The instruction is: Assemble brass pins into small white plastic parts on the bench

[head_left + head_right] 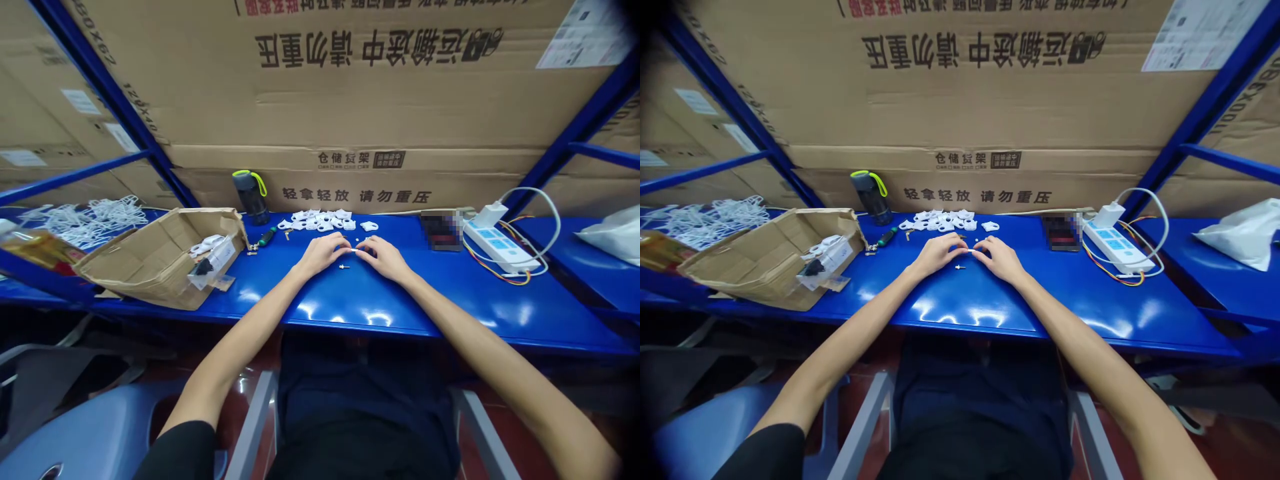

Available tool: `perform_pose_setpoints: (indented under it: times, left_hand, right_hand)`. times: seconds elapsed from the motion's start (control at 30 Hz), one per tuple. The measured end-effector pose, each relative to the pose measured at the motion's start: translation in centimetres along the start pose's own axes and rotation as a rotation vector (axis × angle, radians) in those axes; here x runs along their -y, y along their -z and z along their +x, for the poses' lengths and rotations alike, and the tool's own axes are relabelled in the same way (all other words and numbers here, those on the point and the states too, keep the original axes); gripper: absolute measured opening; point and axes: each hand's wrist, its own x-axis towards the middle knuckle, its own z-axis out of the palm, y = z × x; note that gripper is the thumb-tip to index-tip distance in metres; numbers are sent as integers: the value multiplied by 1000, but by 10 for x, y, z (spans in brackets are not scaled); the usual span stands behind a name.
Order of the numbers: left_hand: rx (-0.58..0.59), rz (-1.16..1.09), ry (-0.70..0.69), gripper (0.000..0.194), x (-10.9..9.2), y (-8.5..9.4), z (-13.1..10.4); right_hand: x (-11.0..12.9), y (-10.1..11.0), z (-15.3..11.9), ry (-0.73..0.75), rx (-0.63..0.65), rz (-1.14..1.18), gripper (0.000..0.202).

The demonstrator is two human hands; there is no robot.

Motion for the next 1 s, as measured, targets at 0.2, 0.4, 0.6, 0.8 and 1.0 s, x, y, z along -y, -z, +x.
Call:
perform_pose_setpoints:
  times: [0.2, 0.4, 0.6, 0.8, 1.0]
  left_hand:
    - [-60, -24, -61, 29, -3, -1, 0]
    - [-76, -48, -49, 28, -5, 1, -1]
    - [-113, -223, 27, 31, -4, 0, 2]
    - [-154, -424, 95, 31, -3, -3, 7]
    - [-174, -458, 130, 34, -4, -2, 7]
  right_hand:
    - [0, 0, 1, 36, -57, 96, 33]
    - [6, 3, 2, 6, -93, 181, 35]
    - [9, 6, 1, 26, -151, 251, 33]
    - [11, 8, 2, 43, -169, 225, 34]
    - [12, 11, 1, 7, -176, 217, 36]
